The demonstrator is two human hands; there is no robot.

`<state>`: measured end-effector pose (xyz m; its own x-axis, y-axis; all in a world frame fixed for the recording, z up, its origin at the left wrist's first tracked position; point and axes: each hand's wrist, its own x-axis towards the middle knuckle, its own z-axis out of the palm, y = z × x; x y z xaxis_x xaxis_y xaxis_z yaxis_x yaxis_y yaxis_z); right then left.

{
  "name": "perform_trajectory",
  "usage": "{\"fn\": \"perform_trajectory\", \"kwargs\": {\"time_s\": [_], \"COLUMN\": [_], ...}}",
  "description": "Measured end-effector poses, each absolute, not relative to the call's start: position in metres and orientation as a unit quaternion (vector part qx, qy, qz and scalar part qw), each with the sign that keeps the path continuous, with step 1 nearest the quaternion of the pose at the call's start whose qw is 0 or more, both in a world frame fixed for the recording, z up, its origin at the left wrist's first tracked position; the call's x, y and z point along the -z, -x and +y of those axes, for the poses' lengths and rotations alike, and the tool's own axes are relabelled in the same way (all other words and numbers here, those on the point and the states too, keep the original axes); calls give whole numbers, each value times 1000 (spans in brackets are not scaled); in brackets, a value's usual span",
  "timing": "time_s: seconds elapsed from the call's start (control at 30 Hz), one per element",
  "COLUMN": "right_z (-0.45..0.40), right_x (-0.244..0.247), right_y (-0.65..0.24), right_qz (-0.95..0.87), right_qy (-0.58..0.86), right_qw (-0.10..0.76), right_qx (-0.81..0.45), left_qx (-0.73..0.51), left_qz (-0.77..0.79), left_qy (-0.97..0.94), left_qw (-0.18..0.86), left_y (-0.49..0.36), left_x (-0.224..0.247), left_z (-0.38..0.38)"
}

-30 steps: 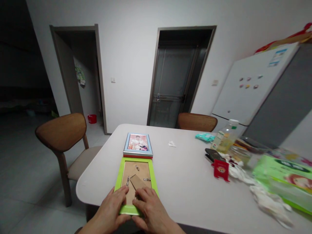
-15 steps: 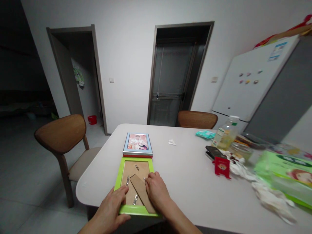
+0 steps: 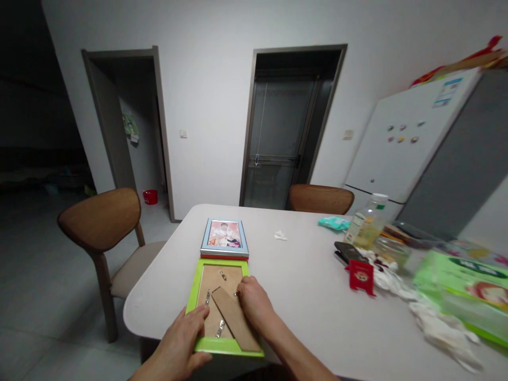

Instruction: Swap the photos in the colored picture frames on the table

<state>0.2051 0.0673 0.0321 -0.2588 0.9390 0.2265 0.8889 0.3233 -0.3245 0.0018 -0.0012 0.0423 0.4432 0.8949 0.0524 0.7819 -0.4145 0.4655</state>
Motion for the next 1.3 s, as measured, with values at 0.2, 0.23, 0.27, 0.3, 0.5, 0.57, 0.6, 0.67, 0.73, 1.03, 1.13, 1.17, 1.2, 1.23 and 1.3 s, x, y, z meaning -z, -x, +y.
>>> {"fn": "perform_trajectory", "kwargs": {"time_s": [0.2,0.23,0.27,0.3,0.5,0.57,0.6,0.67,0.73,1.03,1.13,1.17,1.2,1.23,1.3], "right_z": [65,64,63,62,57,54,52,50,49,67,69,69,69,69,68], "right_x": [-35,-36,-38,-39,-41,-43,-45,-49,-52,-43,-40,-39,-39,-39,-41], "right_y": [-202,-202,-202,-202,-205,-205,-205,-200,-190,-136,-133,-133,-133,-133,-133], "right_qz": [-800,-805,-807,-809,-815,-818,-820,-822,-820,-839,-839,-838,-835,-831,-828], "right_qy": [572,567,565,563,553,550,547,540,532,510,506,505,506,509,515], "right_qw": [178,172,167,164,169,164,165,181,204,176,182,188,195,199,196], "right_qx": [-29,-30,-32,-34,-35,-32,-30,-30,-45,-73,-81,-88,-94,-99,-107], "left_qx": [-140,-139,-140,-142,-154,-163,-168,-172,-166,-173,-180,-179,-178,-178,-184], "left_qz": [506,509,513,515,521,515,510,501,500,496,491,491,492,494,495], "left_qy": [-831,-830,-827,-825,-817,-819,-822,-827,-828,-829,-831,-831,-830,-828,-826], "left_qw": [182,182,182,183,193,191,190,190,192,194,193,193,194,196,199], "left_y": [-3,-4,-4,-4,-2,-1,0,1,1,0,0,0,0,0,0], "left_x": [-43,-44,-45,-45,-38,-34,-33,-32,-33,-36,-34,-34,-34,-35,-37], "left_z": [-2,-2,-3,-3,-3,-2,-2,-2,-2,-3,-2,-2,-2,-2,-2]}}
